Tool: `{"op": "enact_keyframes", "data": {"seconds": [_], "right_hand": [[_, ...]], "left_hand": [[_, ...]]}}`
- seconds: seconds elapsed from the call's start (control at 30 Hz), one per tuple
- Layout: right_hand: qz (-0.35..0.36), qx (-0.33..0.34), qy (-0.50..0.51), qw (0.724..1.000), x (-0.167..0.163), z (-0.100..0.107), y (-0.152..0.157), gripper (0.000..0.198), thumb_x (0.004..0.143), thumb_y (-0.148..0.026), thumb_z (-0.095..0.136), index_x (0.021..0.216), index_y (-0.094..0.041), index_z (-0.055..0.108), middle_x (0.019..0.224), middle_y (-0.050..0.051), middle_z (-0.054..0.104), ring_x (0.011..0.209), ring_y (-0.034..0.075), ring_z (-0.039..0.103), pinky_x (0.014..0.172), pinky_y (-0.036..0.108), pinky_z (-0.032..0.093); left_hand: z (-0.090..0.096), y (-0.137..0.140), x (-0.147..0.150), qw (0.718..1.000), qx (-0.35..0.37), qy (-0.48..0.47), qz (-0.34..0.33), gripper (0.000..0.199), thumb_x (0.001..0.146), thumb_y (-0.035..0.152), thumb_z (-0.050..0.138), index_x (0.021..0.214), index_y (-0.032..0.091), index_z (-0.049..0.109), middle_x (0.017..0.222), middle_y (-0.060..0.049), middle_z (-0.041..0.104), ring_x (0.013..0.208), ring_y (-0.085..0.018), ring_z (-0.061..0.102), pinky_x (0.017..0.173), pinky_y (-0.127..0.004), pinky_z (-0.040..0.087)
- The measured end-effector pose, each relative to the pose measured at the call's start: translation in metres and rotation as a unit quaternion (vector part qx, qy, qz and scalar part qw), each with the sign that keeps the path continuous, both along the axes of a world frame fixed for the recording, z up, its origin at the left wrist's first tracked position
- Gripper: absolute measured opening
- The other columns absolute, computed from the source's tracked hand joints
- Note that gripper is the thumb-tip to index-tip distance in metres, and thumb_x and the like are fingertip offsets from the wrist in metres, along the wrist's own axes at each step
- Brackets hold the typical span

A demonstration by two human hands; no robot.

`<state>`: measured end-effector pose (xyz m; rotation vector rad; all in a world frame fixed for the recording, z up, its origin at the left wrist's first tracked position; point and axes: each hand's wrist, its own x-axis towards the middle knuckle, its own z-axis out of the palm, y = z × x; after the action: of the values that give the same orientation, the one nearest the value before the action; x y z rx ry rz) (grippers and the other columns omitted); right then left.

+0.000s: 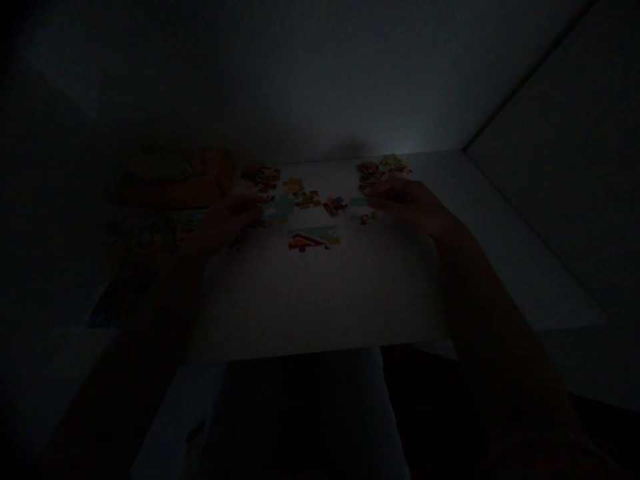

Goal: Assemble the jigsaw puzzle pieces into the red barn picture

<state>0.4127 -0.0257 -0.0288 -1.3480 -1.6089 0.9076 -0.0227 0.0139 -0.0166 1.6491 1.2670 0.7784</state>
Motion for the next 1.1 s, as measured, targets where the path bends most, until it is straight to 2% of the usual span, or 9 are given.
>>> {"op": "enact_keyframes", "data": {"seconds": [0.2,0.4,0.47,0.53,0.63,0.7,0.8,0.87,1.1], "right_hand": [[-0.009,0.0,-0.034,0.999,0.005,0.004,-0.002,0.063,0.073,-0.077,0.098,0.103,-0.024,0.083,0.118,0.007,0.078,0.114,0.027,0.075,0.102,0.041,0.066],[0.017,-0.039,-0.102,0.994,0.025,0.0,0.002,0.079,0.074,-0.092,0.089,0.109,-0.022,0.083,0.114,0.01,0.077,0.102,0.026,0.071,0.092,0.041,0.062],[0.016,0.022,-0.157,0.987,0.022,0.001,0.002,0.079,0.076,-0.093,0.088,0.106,-0.021,0.082,0.11,0.012,0.076,0.104,0.028,0.069,0.099,0.046,0.059],[0.0,0.141,-0.198,0.97,0.004,0.005,-0.002,0.073,0.084,-0.088,0.087,0.11,-0.021,0.08,0.12,0.015,0.073,0.119,0.033,0.066,0.114,0.051,0.052],[0.053,0.263,-0.195,0.943,-0.042,0.012,-0.012,0.072,0.093,-0.082,0.084,0.135,-0.025,0.076,0.146,0.016,0.065,0.139,0.036,0.059,0.125,0.053,0.045],[0.118,0.262,-0.217,0.933,-0.072,0.015,-0.018,0.074,0.093,-0.081,0.085,0.143,-0.028,0.074,0.142,0.013,0.068,0.138,0.036,0.06,0.125,0.054,0.043],[0.168,0.25,-0.245,0.921,-0.097,0.015,-0.023,0.058,0.104,-0.076,0.074,0.135,-0.027,0.077,0.13,0.011,0.074,0.13,0.032,0.065,0.123,0.051,0.04],[0.178,0.25,-0.252,0.918,-0.098,0.015,-0.024,0.052,0.108,-0.074,0.07,0.129,-0.027,0.079,0.125,0.01,0.075,0.124,0.03,0.068,0.121,0.05,0.039],[0.187,0.269,-0.268,0.906,-0.086,0.018,-0.025,0.059,0.097,-0.077,0.082,0.133,-0.03,0.079,0.135,0.007,0.072,0.131,0.032,0.066,0.12,0.049,0.04]], "left_hand": [[0.005,-0.005,0.005,1.0,0.001,0.006,-0.001,0.03,0.097,0.032,0.084,0.125,0.023,0.08,0.119,-0.008,0.081,0.094,-0.02,0.082,0.086,-0.03,0.069],[0.007,-0.007,0.011,1.0,-0.004,-0.008,-0.002,0.021,0.095,0.027,0.084,0.115,0.021,0.081,0.111,-0.009,0.082,0.092,-0.021,0.082,0.085,-0.033,0.07],[0.005,-0.01,0.017,1.0,0.011,-0.014,-0.002,0.02,0.094,0.03,0.086,0.11,0.02,0.08,0.11,-0.008,0.081,0.09,-0.021,0.081,0.087,-0.035,0.07],[0.001,-0.017,0.028,0.999,0.019,-0.029,-0.011,0.024,0.093,0.033,0.087,0.111,0.02,0.079,0.109,-0.007,0.081,0.09,-0.021,0.081,0.088,-0.035,0.07],[-0.004,-0.033,0.049,0.996,0.008,-0.068,-0.049,0.027,0.093,0.034,0.087,0.114,0.02,0.077,0.109,-0.007,0.08,0.088,-0.019,0.08,0.084,-0.032,0.07],[-0.004,-0.044,0.059,0.993,-0.008,-0.091,-0.076,0.026,0.094,0.033,0.087,0.113,0.02,0.076,0.109,-0.007,0.08,0.087,-0.018,0.08,0.081,-0.03,0.069],[-0.002,-0.054,0.066,0.989,-0.022,-0.111,-0.094,0.025,0.095,0.035,0.086,0.109,0.019,0.075,0.104,-0.007,0.08,0.085,-0.018,0.079,0.08,-0.031,0.068],[-0.001,-0.057,0.067,0.987,-0.024,-0.122,-0.097,0.027,0.094,0.037,0.088,0.107,0.019,0.073,0.102,-0.007,0.08,0.084,-0.018,0.079,0.08,-0.031,0.068],[-0.007,-0.053,0.067,0.986,-0.018,-0.128,-0.101,0.036,0.093,0.047,0.089,0.108,0.019,0.071,0.103,-0.006,0.078,0.084,-0.018,0.078,0.081,-0.032,0.066]]}}
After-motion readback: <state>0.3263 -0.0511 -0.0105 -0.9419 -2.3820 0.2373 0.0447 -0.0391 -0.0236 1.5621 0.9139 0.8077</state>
